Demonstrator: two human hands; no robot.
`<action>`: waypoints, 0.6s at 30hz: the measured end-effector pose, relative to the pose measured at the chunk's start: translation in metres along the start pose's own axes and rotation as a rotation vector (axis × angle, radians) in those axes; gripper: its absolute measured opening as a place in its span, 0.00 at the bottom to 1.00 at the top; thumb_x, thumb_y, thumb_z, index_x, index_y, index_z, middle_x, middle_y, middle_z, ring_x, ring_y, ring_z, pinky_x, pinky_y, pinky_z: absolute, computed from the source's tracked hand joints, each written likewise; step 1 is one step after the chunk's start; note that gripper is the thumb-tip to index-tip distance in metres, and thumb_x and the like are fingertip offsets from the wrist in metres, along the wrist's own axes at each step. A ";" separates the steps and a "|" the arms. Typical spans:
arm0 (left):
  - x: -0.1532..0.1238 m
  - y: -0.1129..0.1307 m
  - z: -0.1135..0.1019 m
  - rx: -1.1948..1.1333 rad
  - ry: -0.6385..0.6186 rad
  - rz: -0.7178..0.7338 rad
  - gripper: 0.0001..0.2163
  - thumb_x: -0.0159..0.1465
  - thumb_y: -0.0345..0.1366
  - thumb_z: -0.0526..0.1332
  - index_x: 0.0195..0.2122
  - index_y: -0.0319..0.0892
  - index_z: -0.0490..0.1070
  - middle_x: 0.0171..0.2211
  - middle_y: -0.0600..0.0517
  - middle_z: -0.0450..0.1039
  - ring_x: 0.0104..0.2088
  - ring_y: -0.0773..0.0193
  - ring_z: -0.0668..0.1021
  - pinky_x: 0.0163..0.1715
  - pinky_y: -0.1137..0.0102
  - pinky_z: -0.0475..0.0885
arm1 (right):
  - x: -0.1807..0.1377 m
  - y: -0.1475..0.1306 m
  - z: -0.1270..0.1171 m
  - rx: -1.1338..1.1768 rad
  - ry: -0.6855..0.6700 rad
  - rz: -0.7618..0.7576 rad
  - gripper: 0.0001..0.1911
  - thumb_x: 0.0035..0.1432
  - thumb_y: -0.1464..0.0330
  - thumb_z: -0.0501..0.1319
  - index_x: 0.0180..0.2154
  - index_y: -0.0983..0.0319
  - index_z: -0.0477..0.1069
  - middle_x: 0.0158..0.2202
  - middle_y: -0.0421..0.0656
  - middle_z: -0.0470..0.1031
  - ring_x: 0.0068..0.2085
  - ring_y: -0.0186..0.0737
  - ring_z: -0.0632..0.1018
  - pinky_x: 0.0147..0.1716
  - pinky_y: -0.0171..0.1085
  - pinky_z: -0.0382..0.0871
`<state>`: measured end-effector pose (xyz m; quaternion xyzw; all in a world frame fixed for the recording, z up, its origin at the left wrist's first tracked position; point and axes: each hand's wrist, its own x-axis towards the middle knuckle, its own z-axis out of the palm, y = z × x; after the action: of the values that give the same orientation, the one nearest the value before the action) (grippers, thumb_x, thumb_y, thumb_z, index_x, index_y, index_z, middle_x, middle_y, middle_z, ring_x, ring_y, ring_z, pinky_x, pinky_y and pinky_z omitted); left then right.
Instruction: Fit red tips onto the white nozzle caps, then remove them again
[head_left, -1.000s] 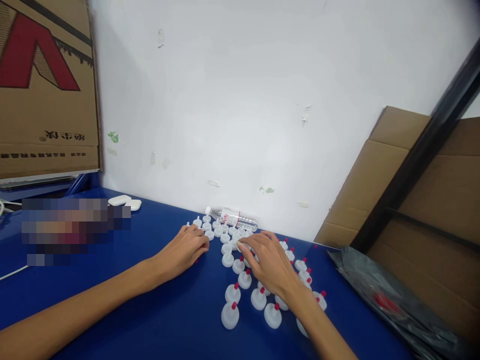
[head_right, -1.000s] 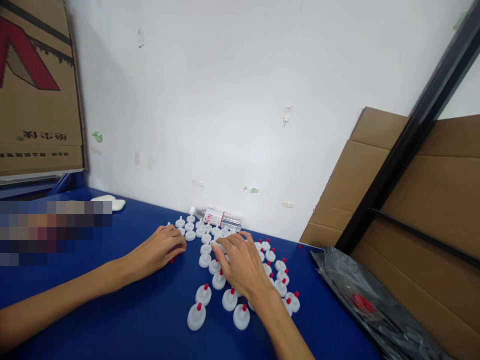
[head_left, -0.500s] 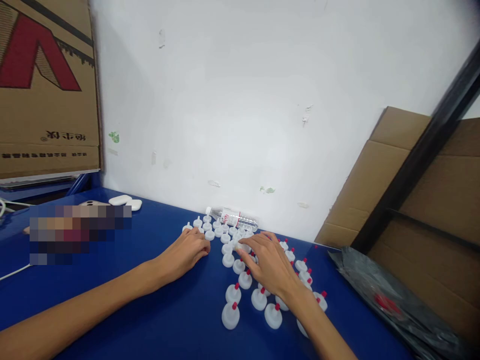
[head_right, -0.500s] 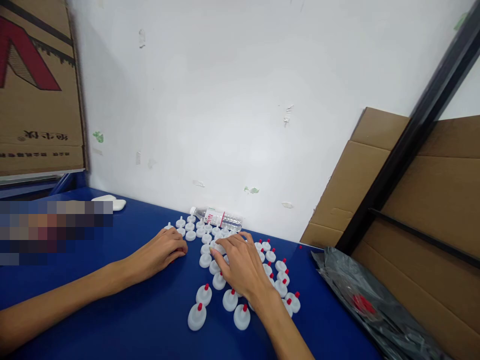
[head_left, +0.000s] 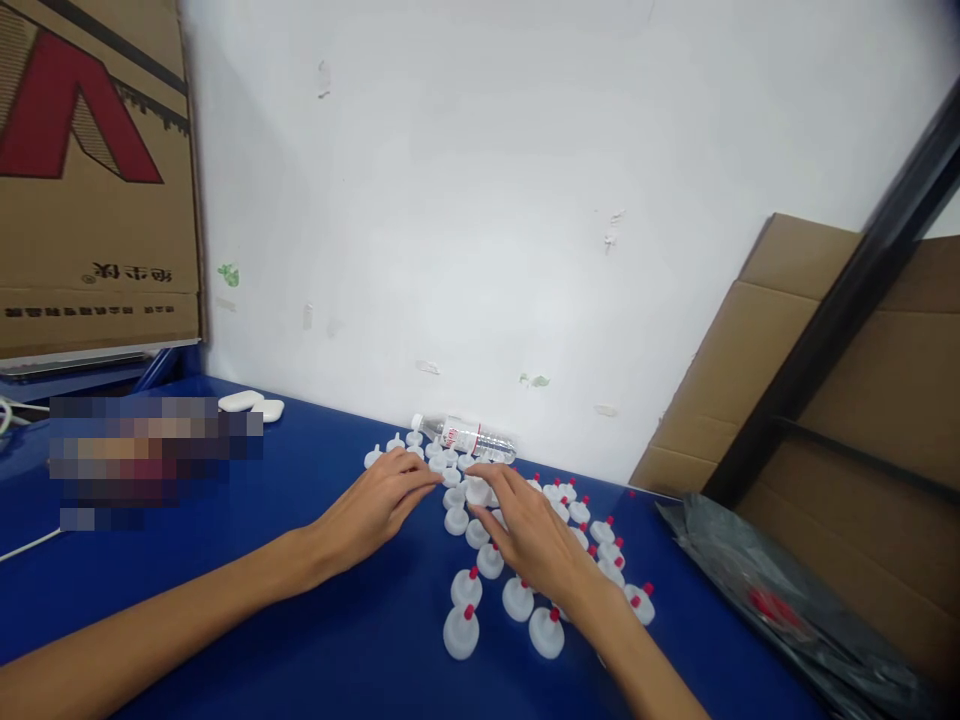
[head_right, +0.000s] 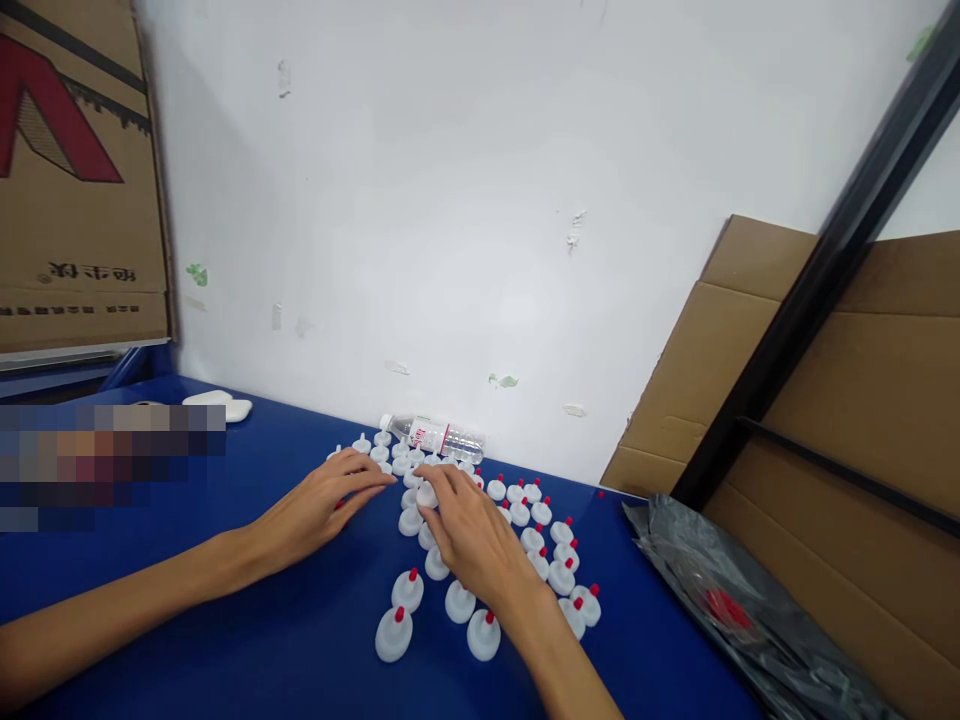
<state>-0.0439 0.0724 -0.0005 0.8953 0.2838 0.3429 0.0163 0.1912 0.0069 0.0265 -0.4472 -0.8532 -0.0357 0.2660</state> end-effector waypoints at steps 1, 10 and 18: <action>0.000 0.002 0.000 -0.026 0.022 0.005 0.11 0.73 0.34 0.53 0.50 0.46 0.74 0.43 0.49 0.75 0.45 0.58 0.73 0.47 0.62 0.69 | 0.000 -0.001 0.001 0.003 0.011 -0.011 0.23 0.67 0.72 0.54 0.61 0.53 0.55 0.56 0.46 0.68 0.55 0.45 0.73 0.51 0.46 0.73; 0.000 0.021 -0.004 -0.264 0.103 -0.050 0.09 0.69 0.37 0.59 0.43 0.47 0.79 0.43 0.51 0.80 0.46 0.59 0.78 0.48 0.64 0.73 | 0.000 -0.009 0.006 -0.035 -0.026 -0.052 0.27 0.64 0.75 0.57 0.61 0.56 0.55 0.51 0.48 0.72 0.52 0.46 0.73 0.50 0.46 0.74; -0.001 0.019 0.001 -0.257 0.135 -0.093 0.09 0.70 0.39 0.59 0.43 0.46 0.79 0.44 0.50 0.80 0.46 0.58 0.79 0.49 0.63 0.73 | 0.000 -0.012 0.004 -0.026 0.026 -0.084 0.22 0.66 0.72 0.56 0.60 0.56 0.57 0.51 0.47 0.72 0.53 0.46 0.73 0.51 0.47 0.72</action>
<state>-0.0344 0.0559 0.0022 0.8466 0.2792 0.4348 0.1277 0.1799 0.0013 0.0253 -0.4140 -0.8672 -0.0636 0.2694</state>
